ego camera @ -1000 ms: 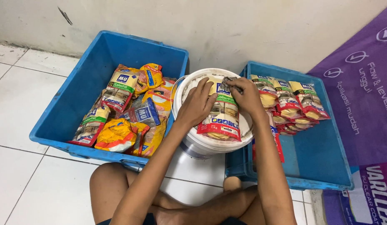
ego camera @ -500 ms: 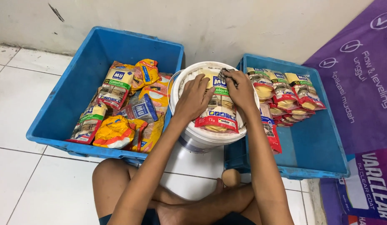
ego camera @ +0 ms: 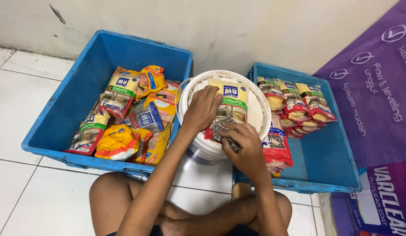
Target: The person sits on the floor and uses a cloth to wipe the surface of a small package labeled 'MU ColorFill'. They rub the cloth over the front and back of the package while it rests on a white bucket, then place the cleaned package into a blue crate.
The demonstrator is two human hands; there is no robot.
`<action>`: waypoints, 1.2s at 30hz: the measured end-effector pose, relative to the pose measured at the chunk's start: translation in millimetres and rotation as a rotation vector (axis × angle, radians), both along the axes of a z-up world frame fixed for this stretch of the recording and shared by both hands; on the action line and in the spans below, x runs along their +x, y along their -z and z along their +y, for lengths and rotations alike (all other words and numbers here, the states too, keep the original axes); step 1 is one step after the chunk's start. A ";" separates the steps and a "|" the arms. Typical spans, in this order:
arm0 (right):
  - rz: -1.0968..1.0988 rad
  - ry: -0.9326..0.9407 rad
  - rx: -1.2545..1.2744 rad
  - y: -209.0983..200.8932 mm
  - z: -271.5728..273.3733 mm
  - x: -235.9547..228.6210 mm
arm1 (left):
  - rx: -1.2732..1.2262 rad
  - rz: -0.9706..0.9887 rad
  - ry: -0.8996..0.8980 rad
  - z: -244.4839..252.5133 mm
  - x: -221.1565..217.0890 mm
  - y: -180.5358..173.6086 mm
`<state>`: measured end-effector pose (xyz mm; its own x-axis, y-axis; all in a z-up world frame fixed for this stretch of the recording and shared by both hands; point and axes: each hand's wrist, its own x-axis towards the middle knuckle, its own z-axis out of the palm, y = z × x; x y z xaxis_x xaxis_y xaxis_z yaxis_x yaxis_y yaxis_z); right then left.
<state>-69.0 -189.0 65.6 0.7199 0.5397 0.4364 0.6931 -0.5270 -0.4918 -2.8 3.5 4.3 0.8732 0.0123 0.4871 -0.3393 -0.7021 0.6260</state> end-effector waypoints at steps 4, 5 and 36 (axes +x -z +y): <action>-0.029 0.009 -0.076 -7.3 4.1 -2.5 | -0.042 0.011 0.017 1.1 -5.0 -6.9; -0.027 0.007 -0.076 -7.6 6.2 -3.3 | -0.042 0.013 0.015 1.4 -3.0 -4.8; -0.219 0.225 0.105 48.5 -24.8 -16.6 | 0.021 0.083 0.060 2.3 -4.3 -9.8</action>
